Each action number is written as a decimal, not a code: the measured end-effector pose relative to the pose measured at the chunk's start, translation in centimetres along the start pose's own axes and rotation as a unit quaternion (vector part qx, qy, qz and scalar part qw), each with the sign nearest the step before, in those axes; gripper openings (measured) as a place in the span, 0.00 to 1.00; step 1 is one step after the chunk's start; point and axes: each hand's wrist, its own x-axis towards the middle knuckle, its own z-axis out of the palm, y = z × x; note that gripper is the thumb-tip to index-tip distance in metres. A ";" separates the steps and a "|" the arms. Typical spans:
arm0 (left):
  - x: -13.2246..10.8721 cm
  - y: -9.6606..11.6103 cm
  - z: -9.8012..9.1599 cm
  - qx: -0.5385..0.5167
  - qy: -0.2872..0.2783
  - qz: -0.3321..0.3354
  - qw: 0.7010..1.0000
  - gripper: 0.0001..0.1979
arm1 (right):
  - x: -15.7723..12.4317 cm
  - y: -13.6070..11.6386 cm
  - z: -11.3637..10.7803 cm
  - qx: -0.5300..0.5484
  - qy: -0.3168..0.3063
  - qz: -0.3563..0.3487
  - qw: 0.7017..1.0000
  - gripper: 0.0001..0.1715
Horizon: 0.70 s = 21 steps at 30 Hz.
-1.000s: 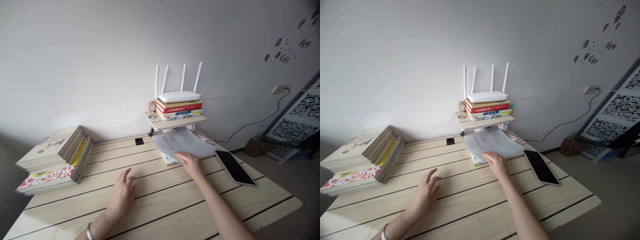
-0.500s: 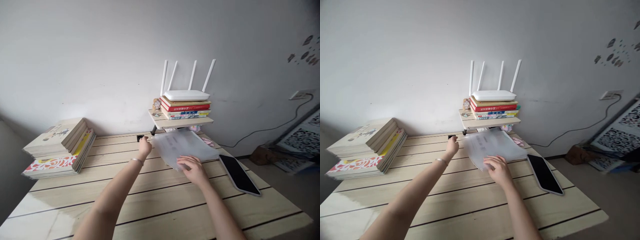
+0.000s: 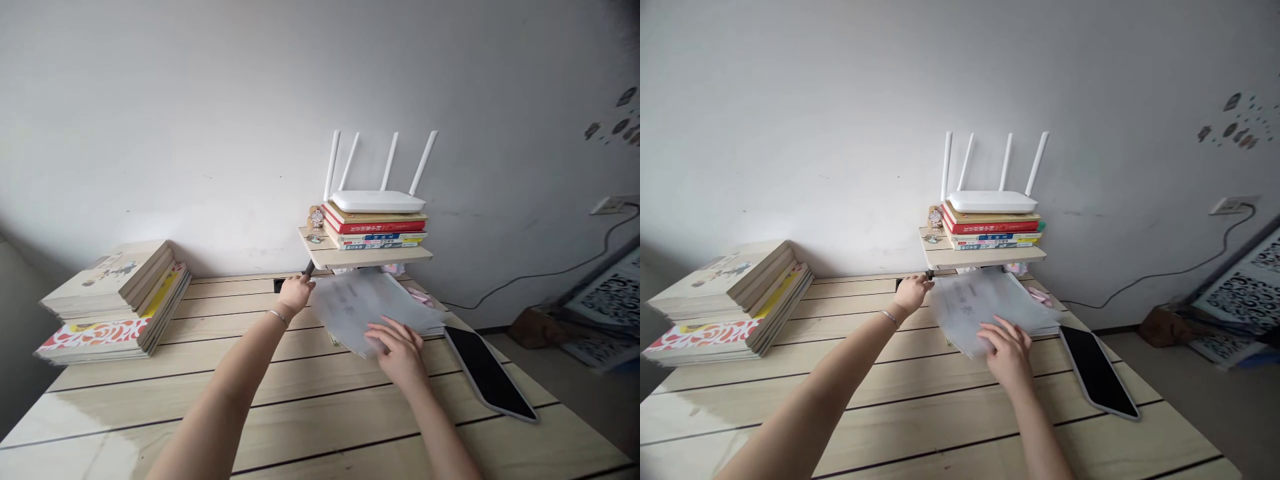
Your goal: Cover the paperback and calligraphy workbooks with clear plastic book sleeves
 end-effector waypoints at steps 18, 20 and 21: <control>-19.1 -3.6 -4.1 0.067 0.112 -0.028 0.991 0.19 | -0.1 0.9 2.2 0.147 0.075 0.290 0.943 0.24; -19.4 -2.9 -3.8 0.079 0.064 0.058 0.993 0.25 | 0.4 -0.2 2.0 0.163 0.084 0.343 0.921 0.27; -19.2 -2.4 -3.5 0.073 0.034 0.096 0.992 0.27 | 0.6 -0.8 1.8 0.175 0.077 0.367 0.910 0.27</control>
